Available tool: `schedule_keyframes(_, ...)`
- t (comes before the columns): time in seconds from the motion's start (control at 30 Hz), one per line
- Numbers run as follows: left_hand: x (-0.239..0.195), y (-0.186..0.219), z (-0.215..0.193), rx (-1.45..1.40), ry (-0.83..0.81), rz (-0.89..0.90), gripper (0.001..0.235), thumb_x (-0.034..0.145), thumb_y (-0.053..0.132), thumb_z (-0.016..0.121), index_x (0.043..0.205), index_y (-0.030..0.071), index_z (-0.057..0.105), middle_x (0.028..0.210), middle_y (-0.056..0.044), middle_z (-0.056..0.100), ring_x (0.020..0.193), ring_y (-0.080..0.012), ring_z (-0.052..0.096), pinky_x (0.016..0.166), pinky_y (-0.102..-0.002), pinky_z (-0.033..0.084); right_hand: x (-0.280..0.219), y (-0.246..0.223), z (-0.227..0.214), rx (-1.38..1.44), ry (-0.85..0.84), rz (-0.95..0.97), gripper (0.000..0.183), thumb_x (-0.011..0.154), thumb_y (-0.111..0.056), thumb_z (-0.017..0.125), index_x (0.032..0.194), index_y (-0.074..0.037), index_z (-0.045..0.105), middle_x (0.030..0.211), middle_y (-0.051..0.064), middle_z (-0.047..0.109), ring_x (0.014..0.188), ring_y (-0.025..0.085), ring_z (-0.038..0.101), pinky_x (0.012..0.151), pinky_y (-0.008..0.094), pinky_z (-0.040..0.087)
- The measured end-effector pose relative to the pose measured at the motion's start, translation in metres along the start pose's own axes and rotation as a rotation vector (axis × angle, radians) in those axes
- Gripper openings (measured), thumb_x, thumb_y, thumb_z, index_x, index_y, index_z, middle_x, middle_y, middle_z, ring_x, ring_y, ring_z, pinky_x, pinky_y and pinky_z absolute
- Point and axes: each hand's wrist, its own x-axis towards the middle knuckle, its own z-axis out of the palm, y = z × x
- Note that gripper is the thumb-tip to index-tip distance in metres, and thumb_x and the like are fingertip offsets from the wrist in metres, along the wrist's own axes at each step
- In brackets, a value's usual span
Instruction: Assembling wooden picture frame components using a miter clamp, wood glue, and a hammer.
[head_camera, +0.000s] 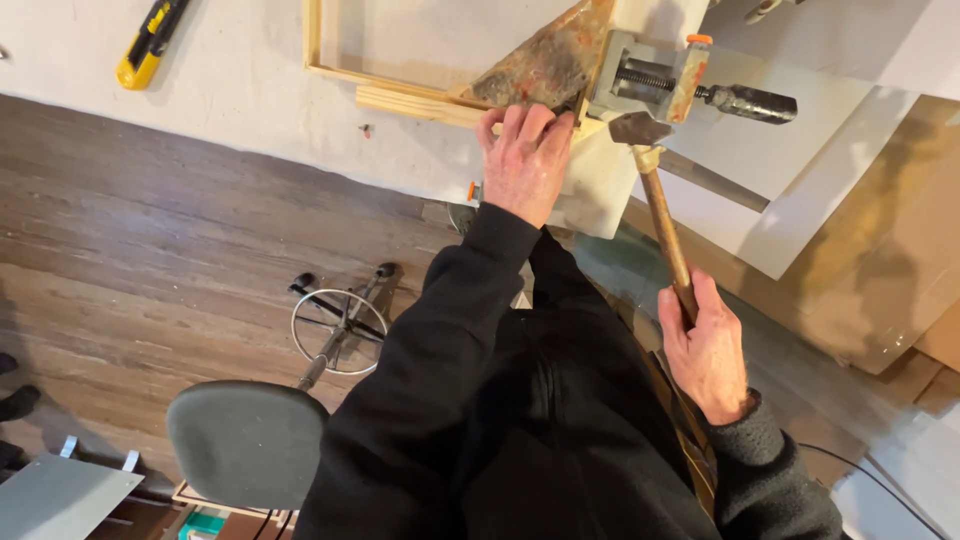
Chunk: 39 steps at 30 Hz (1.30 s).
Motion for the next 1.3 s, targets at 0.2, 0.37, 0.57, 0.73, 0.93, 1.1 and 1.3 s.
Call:
schedule_keyframes(0.2, 0.033, 0.0, -0.023, 0.084, -0.137, -0.024, 0.121, 0.051, 0.039, 0.096, 0.152, 0.01, 0.037, 0.157, -0.024, 0.033, 0.145, -0.0448, 0.036, 0.117, -0.07, 0.025, -0.013, -0.02, -0.017, -0.012, 0.045, -0.055, 0.037, 0.104, -0.016, 0.06, 0.138, -0.002, 0.055, 0.092, 0.022, 0.065, 0.077, 0.03, 0.065, 0.073, 0.039, 0.053)
schedule_keyframes(0.37, 0.027, -0.01, -0.003, 0.11, -0.12, 0.015, 0.13, 0.064, 0.041, 0.099, 0.165, 0.022, 0.021, 0.171, -0.014, 0.014, 0.153, -0.0404, 0.029, 0.123, -0.068, 0.024, -0.009, -0.019, -0.003, 0.055, 0.052, 0.022, 0.029, 0.105, -0.017, 0.055, 0.132, -0.005, 0.057, 0.085, 0.018, 0.067, 0.072, 0.029, 0.066, 0.074, 0.04, 0.055)
schedule_keyframes(0.57, 0.029, -0.013, 0.004, 0.138, -0.11, 0.014, 0.13, 0.06, 0.038, 0.098, 0.164, 0.022, 0.022, 0.17, -0.015, 0.014, 0.15, -0.0403, 0.031, 0.121, -0.067, 0.026, 0.004, -0.005, 0.015, -0.094, 0.004, -0.029, 0.02, 0.108, -0.021, 0.059, 0.121, -0.005, 0.058, 0.09, 0.024, 0.071, 0.078, 0.039, 0.069, 0.067, 0.046, 0.054)
schedule_keyframes(0.73, 0.025, -0.014, 0.002, 0.096, -0.088, 0.041, 0.131, 0.061, 0.039, 0.098, 0.164, 0.022, 0.02, 0.17, -0.014, 0.014, 0.149, -0.0411, 0.031, 0.12, -0.067, 0.027, 0.001, -0.004, 0.019, -0.022, 0.038, 0.015, 0.021, 0.108, -0.022, 0.056, 0.121, -0.005, 0.056, 0.087, 0.026, 0.069, 0.073, 0.041, 0.07, 0.066, 0.048, 0.055)
schedule_keyframes(0.93, 0.027, -0.011, 0.002, 0.127, -0.153, 0.012, 0.128, 0.059, 0.031, 0.096, 0.163, 0.021, 0.023, 0.17, -0.015, 0.014, 0.15, -0.0411, 0.031, 0.121, -0.066, 0.027, 0.003, -0.004, 0.02, -0.131, 0.005, -0.025, 0.021, 0.109, -0.021, 0.059, 0.12, -0.003, 0.056, 0.087, 0.025, 0.068, 0.076, 0.043, 0.068, 0.065, 0.049, 0.053)
schedule_keyframes(1.1, 0.026, -0.014, 0.003, 0.057, -0.045, 0.037, 0.126, 0.068, 0.03, 0.098, 0.166, 0.021, 0.02, 0.171, -0.012, 0.013, 0.152, -0.0387, 0.029, 0.124, -0.066, 0.025, -0.001, 0.0, 0.025, -0.016, 0.083, 0.004, 0.019, 0.107, -0.021, 0.057, 0.117, -0.005, 0.056, 0.081, 0.024, 0.067, 0.07, 0.04, 0.07, 0.066, 0.048, 0.055)
schedule_keyframes(1.3, 0.029, -0.013, 0.001, 0.081, -0.164, -0.007, 0.127, 0.059, 0.025, 0.095, 0.163, 0.02, 0.023, 0.169, -0.015, 0.017, 0.15, -0.0412, 0.031, 0.122, -0.067, 0.027, 0.006, 0.002, 0.028, -0.191, -0.001, -0.019, 0.022, 0.11, -0.023, 0.06, 0.115, -0.003, 0.056, 0.08, 0.026, 0.066, 0.073, 0.044, 0.066, 0.06, 0.05, 0.051)
